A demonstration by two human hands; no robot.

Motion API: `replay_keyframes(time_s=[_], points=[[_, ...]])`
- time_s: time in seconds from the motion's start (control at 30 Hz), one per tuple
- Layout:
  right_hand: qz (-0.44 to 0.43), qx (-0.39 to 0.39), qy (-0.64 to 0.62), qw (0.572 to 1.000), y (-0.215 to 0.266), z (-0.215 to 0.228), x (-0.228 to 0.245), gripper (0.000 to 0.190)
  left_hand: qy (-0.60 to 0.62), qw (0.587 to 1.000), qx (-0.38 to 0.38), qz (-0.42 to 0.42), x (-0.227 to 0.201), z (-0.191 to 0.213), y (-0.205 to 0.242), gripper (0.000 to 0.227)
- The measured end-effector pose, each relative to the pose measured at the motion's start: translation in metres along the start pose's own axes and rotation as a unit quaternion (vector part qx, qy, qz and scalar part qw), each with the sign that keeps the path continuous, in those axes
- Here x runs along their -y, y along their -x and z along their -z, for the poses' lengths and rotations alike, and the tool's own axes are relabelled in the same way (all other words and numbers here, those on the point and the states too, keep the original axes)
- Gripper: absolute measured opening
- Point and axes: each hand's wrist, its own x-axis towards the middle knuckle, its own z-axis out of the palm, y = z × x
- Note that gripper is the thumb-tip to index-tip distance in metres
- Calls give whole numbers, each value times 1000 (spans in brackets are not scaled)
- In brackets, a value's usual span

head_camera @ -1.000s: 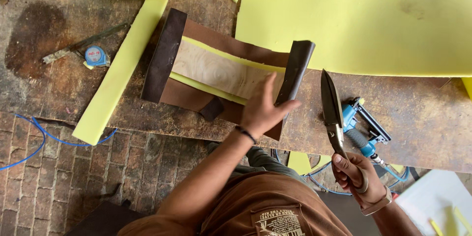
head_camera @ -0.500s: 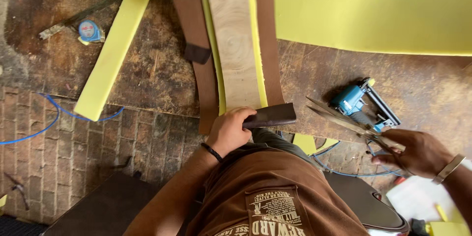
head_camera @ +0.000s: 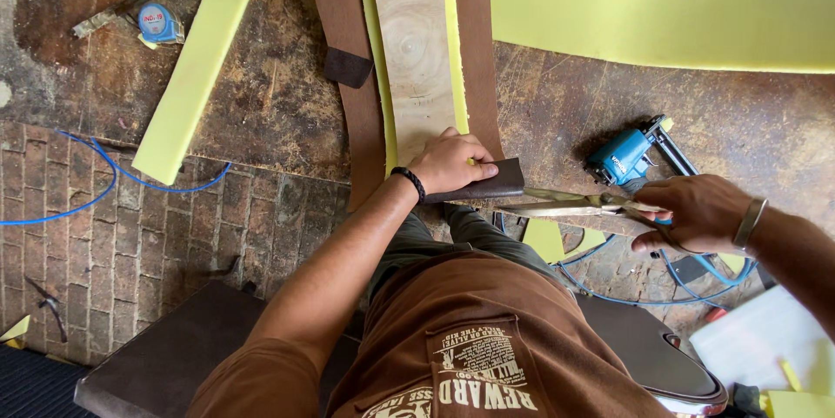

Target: The person is upholstering a piece of furniture, likely a chair armrest. They use a staple gun to attach brown fabric over yellow foam padding, trim excess fabric with scissors, and adjust the fabric to fit the curved shape of the armrest.

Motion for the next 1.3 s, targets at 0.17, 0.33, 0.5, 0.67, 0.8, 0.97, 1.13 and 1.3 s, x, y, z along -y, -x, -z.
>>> replay_keyframes(time_s=[0.17,0.33,0.5,0.67,0.8,0.97,1.13,1.3], points=[[6,-16,-7,1000,-4,8,2,64,70,987,77,123,9,-1,2,34],[67,-25,79,994,-37,12,6,57,105,993,23,56,19,-4,2,34],[78,-49,88,992,-54,-7,0,54,101,989,24,104,17,-13,-1,32],[126,-145,83,978,-59,-34,-17,47,79,991,7,112,15,-15,-2,29],[152,-201,82,964,-54,-48,-27,47,51,992,-8,116,15,-21,-4,27],[160,-264,25,951,-33,-63,-4,43,139,979,0,147,20,-22,-5,27],[-35,-157,-17,987,3,-81,46,41,136,977,-66,150,15,-33,-10,29],[-91,-155,-21,984,25,-65,77,47,112,979,-123,121,3,-44,-20,31]])
